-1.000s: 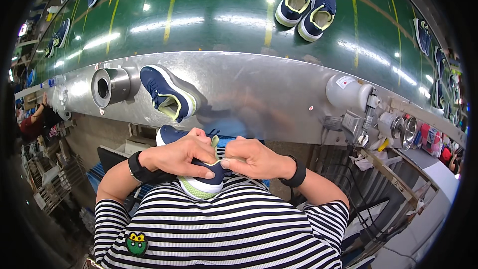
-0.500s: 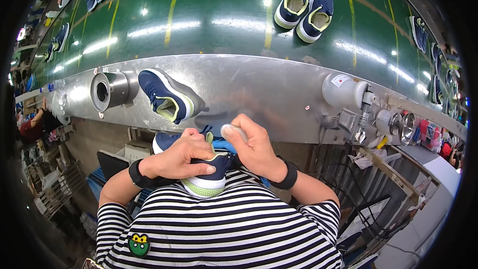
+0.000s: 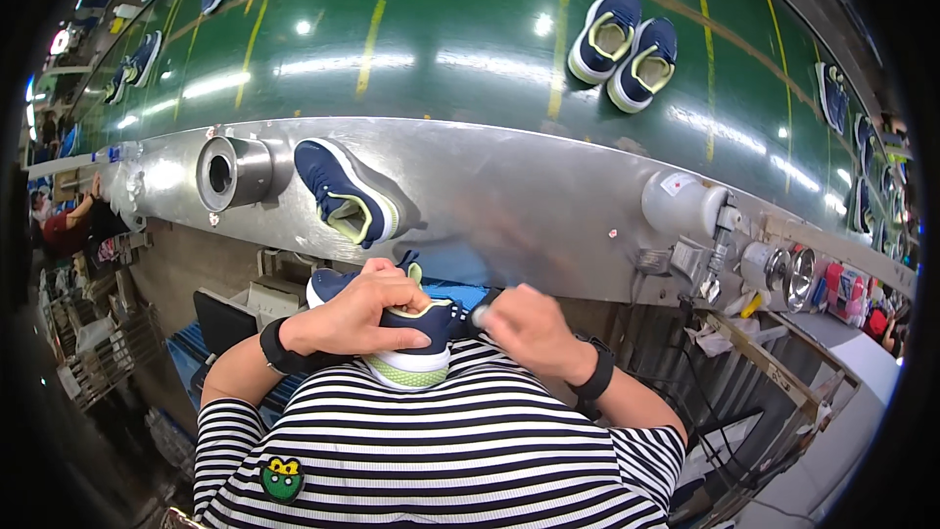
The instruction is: The person wipes the exterior of blue and white sneakers with a white cloth on a factory assembly line. They handle the shoes one at a time, rotating them to clean different sides, and place them back on the moving conveyor belt.
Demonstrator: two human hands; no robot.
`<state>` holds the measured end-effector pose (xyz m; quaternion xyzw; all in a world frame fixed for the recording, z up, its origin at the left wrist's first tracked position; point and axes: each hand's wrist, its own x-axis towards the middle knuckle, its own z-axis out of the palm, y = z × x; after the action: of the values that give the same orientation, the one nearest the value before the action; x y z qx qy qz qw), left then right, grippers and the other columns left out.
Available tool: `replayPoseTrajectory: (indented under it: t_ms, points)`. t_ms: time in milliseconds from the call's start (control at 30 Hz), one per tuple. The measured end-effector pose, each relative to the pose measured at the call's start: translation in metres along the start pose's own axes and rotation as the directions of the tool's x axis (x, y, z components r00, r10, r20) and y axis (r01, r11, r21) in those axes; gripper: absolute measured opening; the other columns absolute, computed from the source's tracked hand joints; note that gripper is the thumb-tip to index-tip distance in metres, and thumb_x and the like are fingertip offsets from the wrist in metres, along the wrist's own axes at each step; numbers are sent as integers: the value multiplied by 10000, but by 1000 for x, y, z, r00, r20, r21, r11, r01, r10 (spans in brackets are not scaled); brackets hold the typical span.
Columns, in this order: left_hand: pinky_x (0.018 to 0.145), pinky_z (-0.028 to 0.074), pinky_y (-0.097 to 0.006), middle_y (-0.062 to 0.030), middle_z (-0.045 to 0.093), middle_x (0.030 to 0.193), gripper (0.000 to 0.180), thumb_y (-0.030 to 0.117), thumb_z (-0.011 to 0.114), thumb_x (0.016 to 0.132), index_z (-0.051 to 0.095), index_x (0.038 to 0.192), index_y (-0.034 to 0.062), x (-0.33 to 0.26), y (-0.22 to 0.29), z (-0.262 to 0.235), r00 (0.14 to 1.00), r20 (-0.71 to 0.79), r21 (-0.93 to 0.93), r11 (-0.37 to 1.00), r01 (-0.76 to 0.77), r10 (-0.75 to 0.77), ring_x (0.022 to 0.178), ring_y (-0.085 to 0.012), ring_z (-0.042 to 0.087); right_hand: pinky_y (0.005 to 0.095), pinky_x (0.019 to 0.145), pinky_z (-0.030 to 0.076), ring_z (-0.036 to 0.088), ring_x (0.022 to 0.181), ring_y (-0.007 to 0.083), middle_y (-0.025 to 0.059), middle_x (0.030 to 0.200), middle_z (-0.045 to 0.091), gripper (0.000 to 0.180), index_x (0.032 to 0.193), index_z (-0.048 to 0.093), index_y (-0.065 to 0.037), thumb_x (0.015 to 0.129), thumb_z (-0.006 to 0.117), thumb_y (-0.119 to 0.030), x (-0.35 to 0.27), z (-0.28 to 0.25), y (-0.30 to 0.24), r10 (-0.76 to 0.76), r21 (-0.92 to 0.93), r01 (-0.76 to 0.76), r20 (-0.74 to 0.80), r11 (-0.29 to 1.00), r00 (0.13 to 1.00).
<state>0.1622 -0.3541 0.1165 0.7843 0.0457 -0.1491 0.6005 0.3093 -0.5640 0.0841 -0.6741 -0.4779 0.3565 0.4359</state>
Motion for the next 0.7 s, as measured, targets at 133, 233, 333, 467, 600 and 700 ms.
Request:
replayPoseTrajectory:
  t_ms: [133, 233, 333, 467, 600, 700]
  points:
    - [878, 285, -332, -34, 571, 759, 383, 339, 765, 693, 626, 908, 55, 5, 1, -3, 999, 37, 14, 1000, 1, -1, 761, -181, 520, 334, 574, 406, 515, 609, 244, 91, 681, 537, 85, 768, 565, -40, 820, 597, -98, 40, -6, -32, 61, 165, -43, -101, 985, 993]
    - [880, 289, -337, -44, 579, 758, 405, 345, 772, 680, 630, 922, 53, 4, 4, -3, 999, 18, 53, 998, -28, 27, 761, -192, 531, 354, 618, 404, 524, 646, 271, 100, 683, 512, 101, 792, 559, -52, 832, 591, -139, 46, 2, -33, -169, 5, 171, 196, 985, 966]
    - [887, 280, -358, -39, 574, 740, 382, 347, 755, 698, 621, 916, 63, -7, 7, -5, 999, 26, 118, 992, 38, -41, 758, -198, 531, 330, 621, 411, 526, 640, 247, 88, 671, 506, 128, 790, 560, -49, 855, 576, -158, 16, -34, -12, 42, -62, -19, 386, 998, 921]
    - [886, 268, -392, -1, 553, 780, 316, 314, 709, 760, 594, 947, 87, 0, 31, -8, 974, -58, 228, 952, -203, 221, 794, -185, 515, 271, 550, 352, 424, 591, 118, 6, 640, 445, 203, 746, 492, -50, 907, 545, -163, 23, -39, -10, 310, 338, -238, -179, 911, 934]
    - [944, 295, -408, 10, 458, 714, 160, 224, 647, 753, 543, 824, 126, 22, 59, -15, 809, 11, 516, 690, -508, 587, 767, -153, 502, 219, 575, 333, 396, 618, 71, -8, 688, 451, 143, 834, 488, -54, 953, 469, -132, 40, -24, 10, 304, 623, 60, -461, 780, 834]
    - [990, 306, -403, 14, 452, 712, 115, 188, 610, 751, 535, 815, 129, 37, 29, -34, 803, 67, 755, 495, -429, 592, 789, -144, 516, 220, 554, 303, 369, 608, 64, -15, 681, 429, 164, 825, 470, -72, 962, 464, -162, 40, -12, 23, 377, 639, -5, -448, 769, 811]
